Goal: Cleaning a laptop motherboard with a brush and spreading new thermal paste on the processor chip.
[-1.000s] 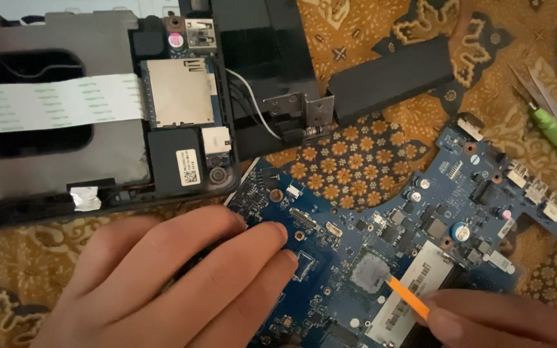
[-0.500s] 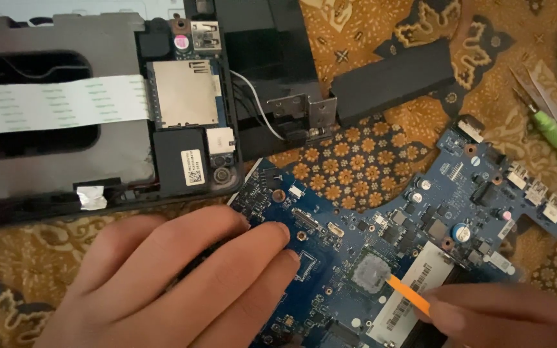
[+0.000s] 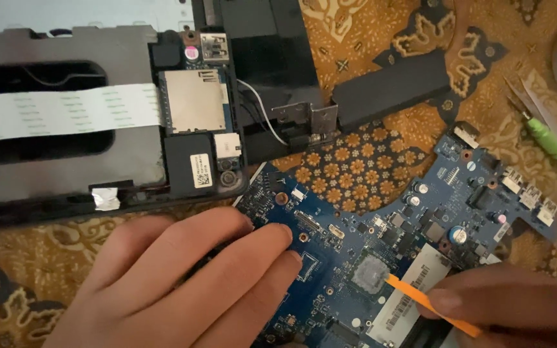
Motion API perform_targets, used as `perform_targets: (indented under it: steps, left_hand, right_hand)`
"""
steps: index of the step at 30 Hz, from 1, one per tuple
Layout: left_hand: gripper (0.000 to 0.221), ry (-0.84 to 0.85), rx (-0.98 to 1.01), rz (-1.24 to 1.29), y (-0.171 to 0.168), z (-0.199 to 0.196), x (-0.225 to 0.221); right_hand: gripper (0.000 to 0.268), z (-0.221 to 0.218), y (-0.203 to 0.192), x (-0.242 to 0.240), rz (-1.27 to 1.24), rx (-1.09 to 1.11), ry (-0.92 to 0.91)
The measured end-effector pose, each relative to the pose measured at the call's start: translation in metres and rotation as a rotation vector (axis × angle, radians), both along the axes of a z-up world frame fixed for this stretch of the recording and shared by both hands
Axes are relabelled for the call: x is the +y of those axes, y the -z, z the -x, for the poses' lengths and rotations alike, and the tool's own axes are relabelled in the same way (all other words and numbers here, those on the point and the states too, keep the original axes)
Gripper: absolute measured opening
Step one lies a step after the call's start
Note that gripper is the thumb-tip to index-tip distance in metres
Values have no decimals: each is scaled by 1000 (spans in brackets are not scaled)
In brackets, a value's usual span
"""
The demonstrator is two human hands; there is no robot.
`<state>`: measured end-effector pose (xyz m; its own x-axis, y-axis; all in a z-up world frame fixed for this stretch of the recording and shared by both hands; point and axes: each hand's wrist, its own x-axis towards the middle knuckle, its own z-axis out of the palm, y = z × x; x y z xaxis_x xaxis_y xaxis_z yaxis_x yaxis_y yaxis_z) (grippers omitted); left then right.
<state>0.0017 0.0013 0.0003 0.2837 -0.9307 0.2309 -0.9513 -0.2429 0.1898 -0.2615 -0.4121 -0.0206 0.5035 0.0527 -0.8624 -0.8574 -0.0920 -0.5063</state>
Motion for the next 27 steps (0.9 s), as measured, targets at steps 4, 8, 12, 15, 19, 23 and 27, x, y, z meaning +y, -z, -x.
perform_targets:
  steps: [4, 8, 12, 15, 19, 23, 27]
  left_hand:
    - [46, -12, 14, 20, -4, -1, -2]
    - [50, -14, 19, 15, -2, 1, 3]
    - [61, -19, 48, 2, -1, 4, 7]
    - [64, -24, 68, 3, -4, 3, 6]
    - [63, -22, 64, -2, -7, 3, 6]
    - [58, -34, 104, 5, -14, 1, 4]
    - [64, -22, 77, -20, -11, 2, 8]
  right_hand:
    - [63, -13, -2, 5, 109, -321, -172]
    - [45, -63, -33, 39, 472, -970, -454]
    - [30, -83, -34, 2, 284, -923, -371]
    - [37, -106, -50, 31, 292, -849, -276]
    - [50, -128, -61, 51, 427, -895, -222]
    - [44, -143, -57, 47, 353, -698, -93]
    - [41, -147, -50, 38, 476, -451, -39]
